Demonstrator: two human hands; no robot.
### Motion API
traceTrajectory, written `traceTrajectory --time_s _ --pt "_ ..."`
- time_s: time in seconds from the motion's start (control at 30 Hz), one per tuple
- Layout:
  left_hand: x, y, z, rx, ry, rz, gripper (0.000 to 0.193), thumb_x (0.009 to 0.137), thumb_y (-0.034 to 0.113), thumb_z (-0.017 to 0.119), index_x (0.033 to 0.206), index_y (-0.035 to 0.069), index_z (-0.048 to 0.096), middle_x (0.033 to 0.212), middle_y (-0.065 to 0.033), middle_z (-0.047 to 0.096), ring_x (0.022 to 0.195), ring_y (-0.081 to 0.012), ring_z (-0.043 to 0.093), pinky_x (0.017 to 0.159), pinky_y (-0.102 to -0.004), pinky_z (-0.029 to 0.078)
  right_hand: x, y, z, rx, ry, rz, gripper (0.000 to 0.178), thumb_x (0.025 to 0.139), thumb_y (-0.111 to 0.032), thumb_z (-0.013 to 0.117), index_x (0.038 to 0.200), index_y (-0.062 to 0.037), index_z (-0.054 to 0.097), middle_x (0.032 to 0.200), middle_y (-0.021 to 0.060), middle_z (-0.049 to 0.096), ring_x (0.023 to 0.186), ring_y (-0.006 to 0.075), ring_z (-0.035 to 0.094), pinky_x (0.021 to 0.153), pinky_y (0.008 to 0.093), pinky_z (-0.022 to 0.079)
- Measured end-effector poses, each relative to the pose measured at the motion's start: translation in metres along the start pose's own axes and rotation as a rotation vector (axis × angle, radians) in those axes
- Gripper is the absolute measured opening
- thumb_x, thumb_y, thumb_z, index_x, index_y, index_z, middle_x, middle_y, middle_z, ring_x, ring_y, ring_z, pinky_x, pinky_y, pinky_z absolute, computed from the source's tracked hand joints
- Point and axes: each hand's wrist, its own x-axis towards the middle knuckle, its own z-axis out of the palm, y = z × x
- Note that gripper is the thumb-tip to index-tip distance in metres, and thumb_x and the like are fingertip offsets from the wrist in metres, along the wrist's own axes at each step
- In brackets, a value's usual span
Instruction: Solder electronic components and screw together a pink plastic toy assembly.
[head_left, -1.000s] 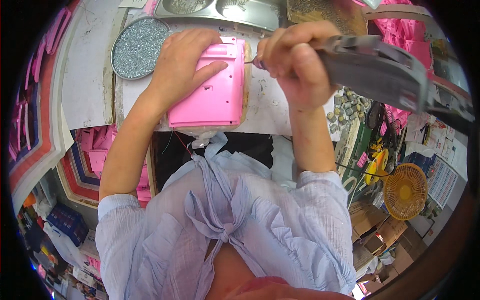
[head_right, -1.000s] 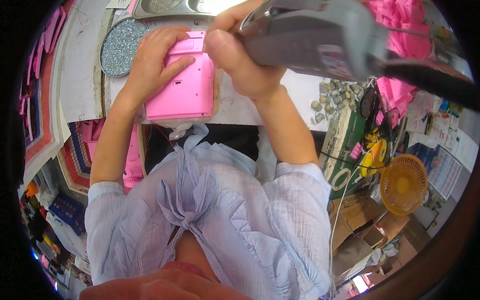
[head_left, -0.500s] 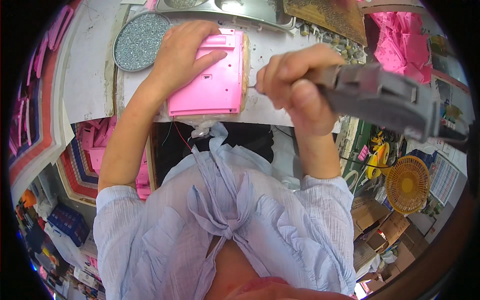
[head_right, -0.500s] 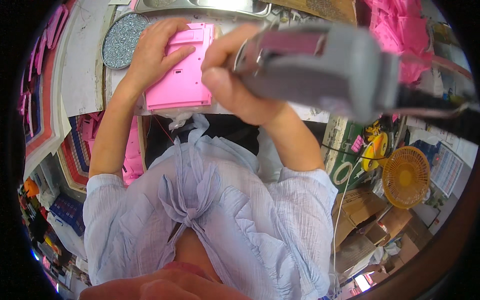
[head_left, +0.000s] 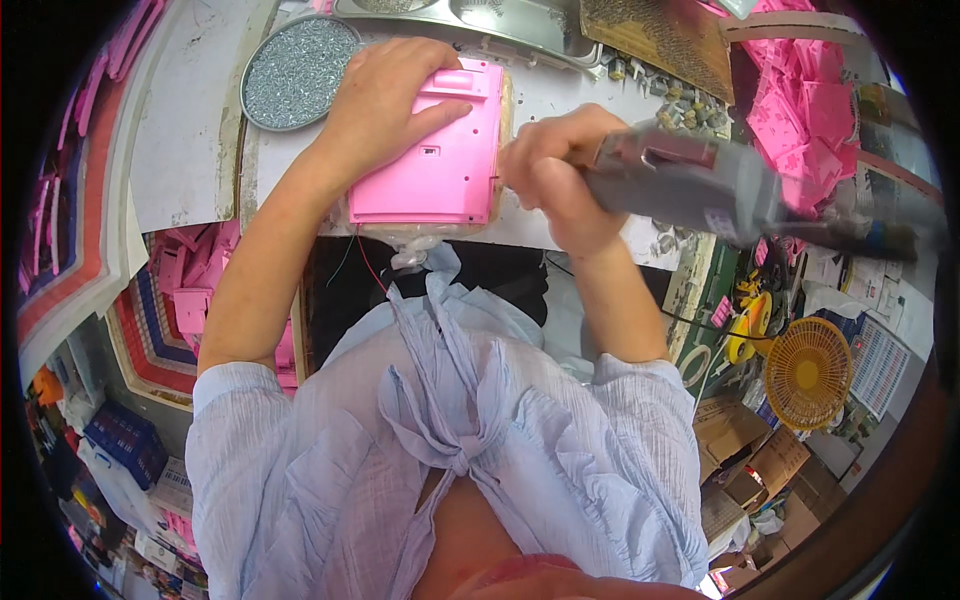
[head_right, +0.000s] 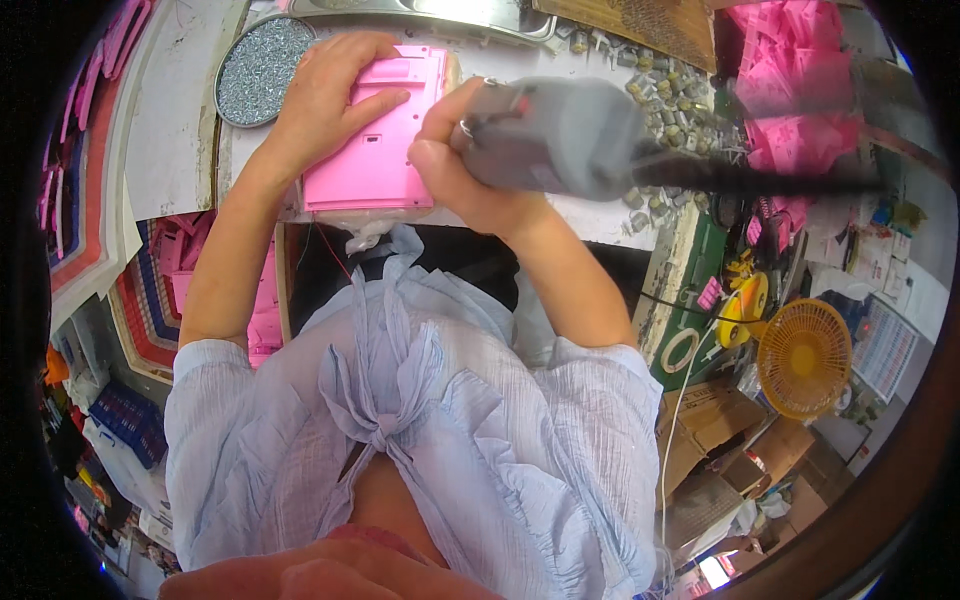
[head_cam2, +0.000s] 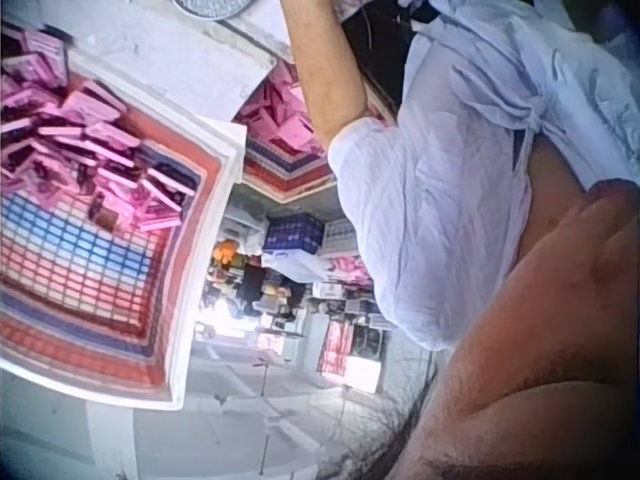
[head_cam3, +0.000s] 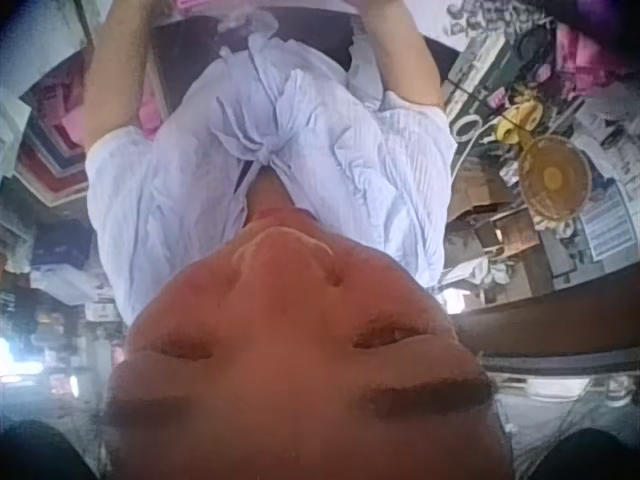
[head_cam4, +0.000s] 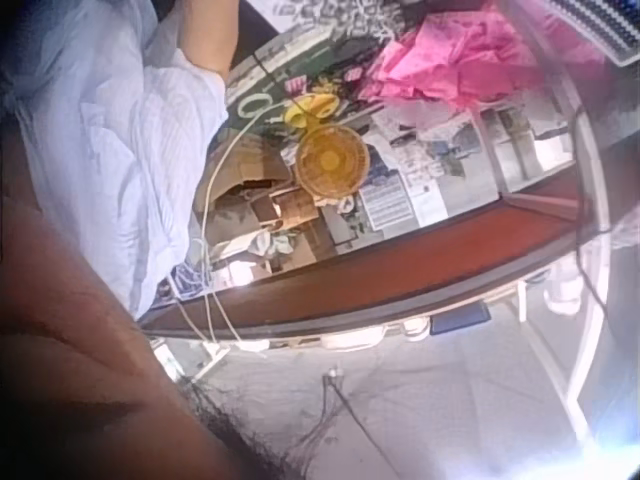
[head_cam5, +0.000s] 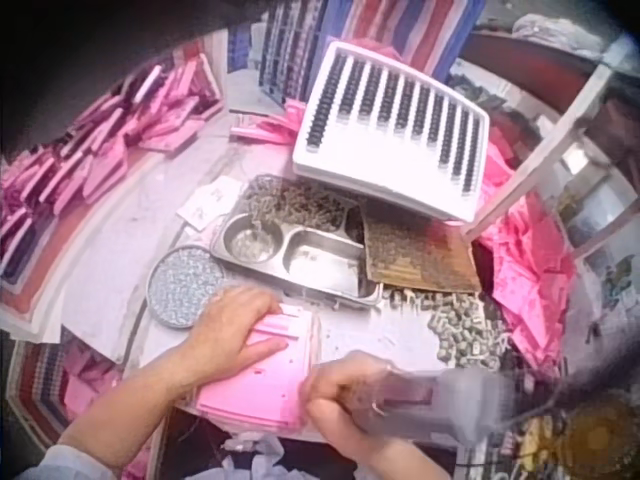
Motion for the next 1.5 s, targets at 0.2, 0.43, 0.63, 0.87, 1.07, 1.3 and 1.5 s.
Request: traceTrajectory --time_s 0.2,0.43,0.63,0.87,1.07,1.3,1.5 --pt "0.001 0.0 -0.001 -0.014 -0.016 -0.008 0.038 0.086 0.036 0.075 0.111 0.009 0.065 0.112 -0.0106 0.069 0.112 -0.0329 0.062 0.098 -0.0473 0.042 0.007 -0.016 0.0 0.102 0.002 -0.056 0.021 0.091 -0.017 0.072 0.096 -0.0017 0.059 0.076 0.0068 0.064 0.065 0.0117 0.058 0.065 0.0301 0.051" --pt "-0.001 0.022 -0.077 -0.065 0.094 0.066 0.031 0.085 0.022 0.077 0.106 0.004 0.063 0.116 -0.0144 0.068 0.105 -0.0353 0.065 0.092 -0.0455 0.05 0.04 -0.062 -0.011 0.194 -0.054 -0.194 0.026 0.099 -0.018 0.064 0.113 0.0027 0.057 0.067 0.0079 0.058 0.054 0.0149 0.053 0.06 0.0361 0.052" --pt "-0.119 0.01 -0.182 0.039 0.223 -0.342 0.029 0.083 0.011 0.081 0.105 0.001 0.066 0.12 -0.0159 0.069 0.107 -0.0305 0.067 0.094 -0.0372 0.052 0.074 -0.062 -0.036 -0.177 0.172 -0.05 0.027 0.1 -0.019 0.061 0.119 0.0004 0.062 0.074 0.0016 0.048 0.067 0.015 0.047 0.07 0.0353 0.044" --pt "-0.366 -0.05 -0.181 0.265 0.441 -1.011 0.039 0.086 0.023 0.081 0.112 -0.001 0.064 0.11 -0.0187 0.068 0.105 -0.0337 0.065 0.093 -0.0397 0.051 0.103 -0.04 -0.067 -0.21 0.26 -0.085 0.027 0.094 -0.005 0.067 0.117 0.0077 0.059 0.081 0.0081 0.057 0.073 0.0176 0.055 0.075 0.0324 0.049" --pt "-0.584 -0.081 -0.099 0.449 -0.213 -1.796 0.057 0.087 0.041 0.077 0.119 -0.004 0.064 0.115 -0.027 0.07 0.109 -0.0426 0.067 0.092 -0.0483 0.052 0.112 -0.023 -0.065 -0.231 0.222 -0.025 0.023 0.098 -0.004 0.064 0.119 0.0035 0.058 0.085 0.0032 0.052 0.076 0.0145 0.049 0.085 0.0381 0.048" --pt "-0.177 -0.062 -0.214 -0.253 -0.155 -0.922 0.027 0.093 0.031 0.072 0.089 0.004 0.071 0.075 -0.0076 0.066 0.069 -0.0138 0.063 0.062 -0.0312 0.049 0.092 -0.044 -0.051 -0.381 0.411 -0.084 0.041 0.089 0.001 0.065 0.128 0.0047 0.052 0.083 0.0079 0.058 0.078 0.0172 0.058 0.081 0.0338 0.049" --pt "-0.003 -0.255 -0.221 0.954 0.6 -0.382 0.044 0.087 0.039 0.075 0.111 0.003 0.067 0.109 -0.0143 0.067 0.101 -0.0328 0.066 0.081 -0.0455 0.056 0.091 -0.039 -0.041 -0.397 0.362 -0.129 0.058 0.093 -0.001 0.065 0.146 0.0054 0.04 0.115 0.0156 0.062 0.105 0.024 0.061 0.098 0.0389 0.049"
